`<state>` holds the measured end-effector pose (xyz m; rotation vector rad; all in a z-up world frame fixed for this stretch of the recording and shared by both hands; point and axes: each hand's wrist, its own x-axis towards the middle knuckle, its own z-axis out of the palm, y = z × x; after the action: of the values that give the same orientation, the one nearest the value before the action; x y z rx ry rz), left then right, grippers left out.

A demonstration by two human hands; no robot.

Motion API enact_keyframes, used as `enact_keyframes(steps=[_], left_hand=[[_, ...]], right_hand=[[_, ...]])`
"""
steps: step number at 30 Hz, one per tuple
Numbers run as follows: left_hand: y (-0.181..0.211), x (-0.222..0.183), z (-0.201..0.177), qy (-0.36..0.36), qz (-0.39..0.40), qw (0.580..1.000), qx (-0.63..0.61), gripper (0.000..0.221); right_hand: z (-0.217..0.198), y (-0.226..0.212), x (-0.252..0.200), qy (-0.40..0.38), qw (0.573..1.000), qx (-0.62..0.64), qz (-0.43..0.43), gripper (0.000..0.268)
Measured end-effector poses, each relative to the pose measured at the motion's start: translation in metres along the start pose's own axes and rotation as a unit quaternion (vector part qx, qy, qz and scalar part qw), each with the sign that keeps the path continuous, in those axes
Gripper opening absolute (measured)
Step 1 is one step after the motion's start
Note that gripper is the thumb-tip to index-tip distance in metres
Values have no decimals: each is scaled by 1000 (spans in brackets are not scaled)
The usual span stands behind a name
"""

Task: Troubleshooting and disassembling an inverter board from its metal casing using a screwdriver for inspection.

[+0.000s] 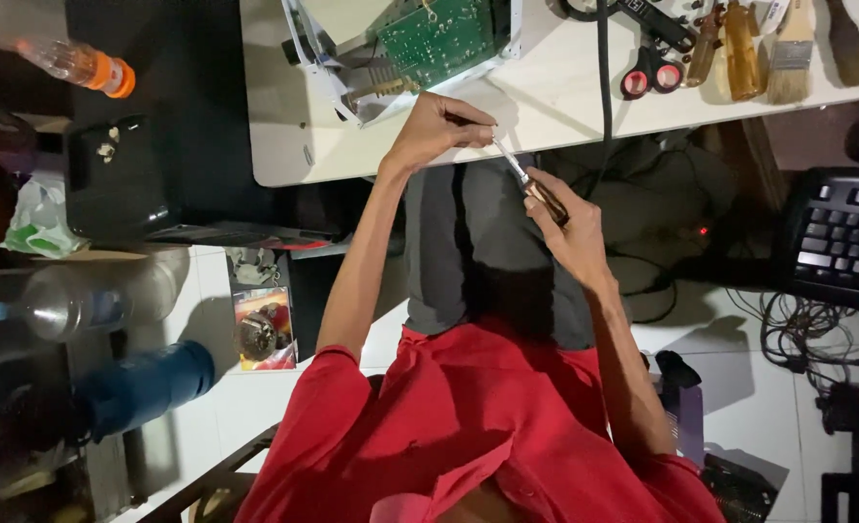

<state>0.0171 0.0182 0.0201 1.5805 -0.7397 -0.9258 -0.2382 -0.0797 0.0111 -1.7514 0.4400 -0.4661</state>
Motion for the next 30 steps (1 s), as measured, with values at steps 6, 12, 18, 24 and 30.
enact_keyframes(steps=[6, 12, 18, 24, 30], left_hand=[[-12, -5, 7, 17, 5, 997, -70, 23], [-11, -13, 15, 58, 45, 995, -64, 29], [-14, -16, 12, 209, 197, 956, 58, 19], [93, -38, -15, 345, 435, 726, 406, 17], [133, -13, -74, 161, 394, 683, 593, 7]], right_hand=[[7, 6, 1, -2, 999, 33, 34, 40], [11, 9, 3, 9, 994, 90, 56, 41], [19, 36, 6, 46, 997, 64, 0, 34], [13, 13, 3, 27, 991, 107, 77, 42], [16, 21, 4, 30, 992, 110, 59, 41]])
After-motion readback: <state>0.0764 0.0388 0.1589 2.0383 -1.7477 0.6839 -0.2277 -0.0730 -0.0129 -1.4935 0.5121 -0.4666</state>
